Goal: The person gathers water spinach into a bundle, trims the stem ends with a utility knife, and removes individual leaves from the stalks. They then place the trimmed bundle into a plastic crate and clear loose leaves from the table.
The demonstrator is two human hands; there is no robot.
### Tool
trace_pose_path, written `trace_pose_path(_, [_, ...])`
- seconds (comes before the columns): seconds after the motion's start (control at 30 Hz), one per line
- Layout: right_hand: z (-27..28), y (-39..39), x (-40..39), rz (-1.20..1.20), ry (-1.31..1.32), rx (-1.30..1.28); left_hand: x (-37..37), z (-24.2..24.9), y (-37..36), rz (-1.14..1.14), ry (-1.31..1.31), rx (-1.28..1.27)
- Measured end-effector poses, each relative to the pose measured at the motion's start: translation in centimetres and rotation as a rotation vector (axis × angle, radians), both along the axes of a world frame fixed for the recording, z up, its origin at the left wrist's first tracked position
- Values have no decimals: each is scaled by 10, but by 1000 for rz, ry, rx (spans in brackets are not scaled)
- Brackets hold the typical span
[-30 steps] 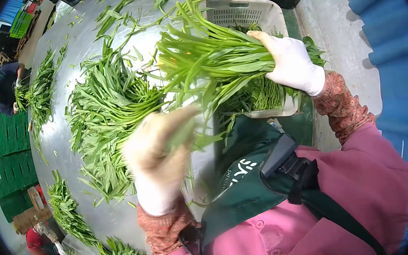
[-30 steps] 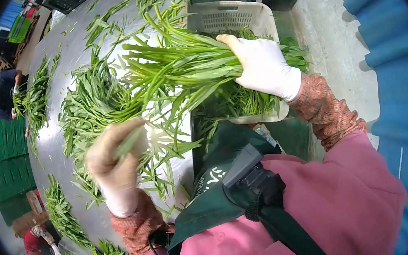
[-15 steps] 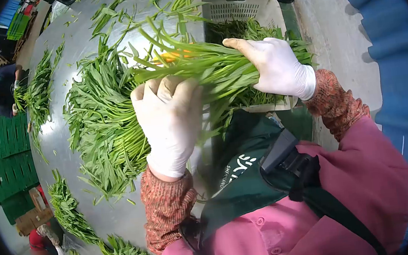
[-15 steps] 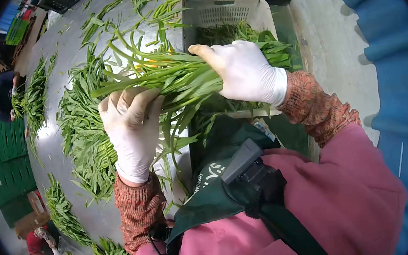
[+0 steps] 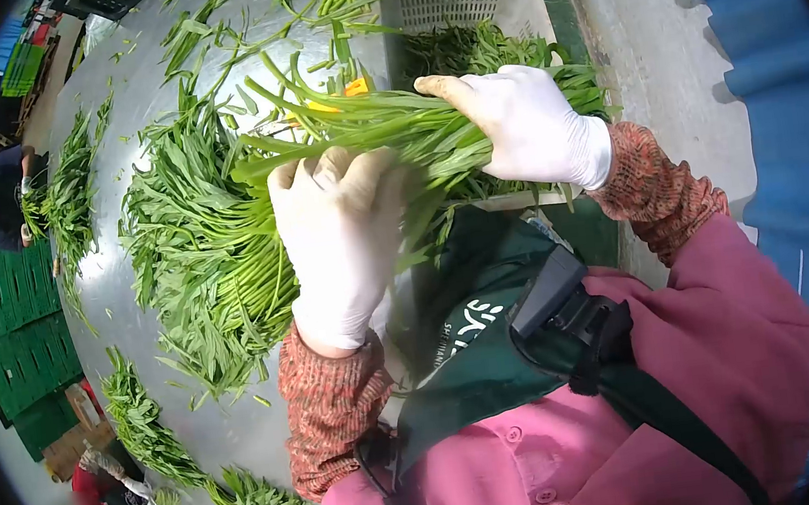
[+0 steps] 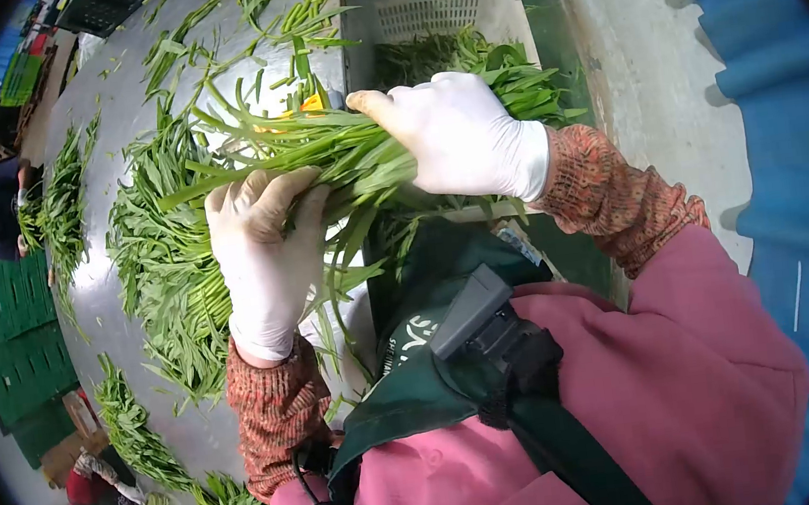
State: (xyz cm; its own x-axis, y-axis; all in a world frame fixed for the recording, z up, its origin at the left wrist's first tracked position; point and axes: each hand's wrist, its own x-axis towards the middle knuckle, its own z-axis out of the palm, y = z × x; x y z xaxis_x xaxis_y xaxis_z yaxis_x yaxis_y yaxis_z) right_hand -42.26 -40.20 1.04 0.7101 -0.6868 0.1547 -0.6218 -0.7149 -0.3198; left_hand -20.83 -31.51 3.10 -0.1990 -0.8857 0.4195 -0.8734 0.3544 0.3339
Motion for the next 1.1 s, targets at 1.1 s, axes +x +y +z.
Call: trace_pose_path(1.1, [17, -23, -67, -248, 11, -185, 41, 43, 23, -11, 191, 322])
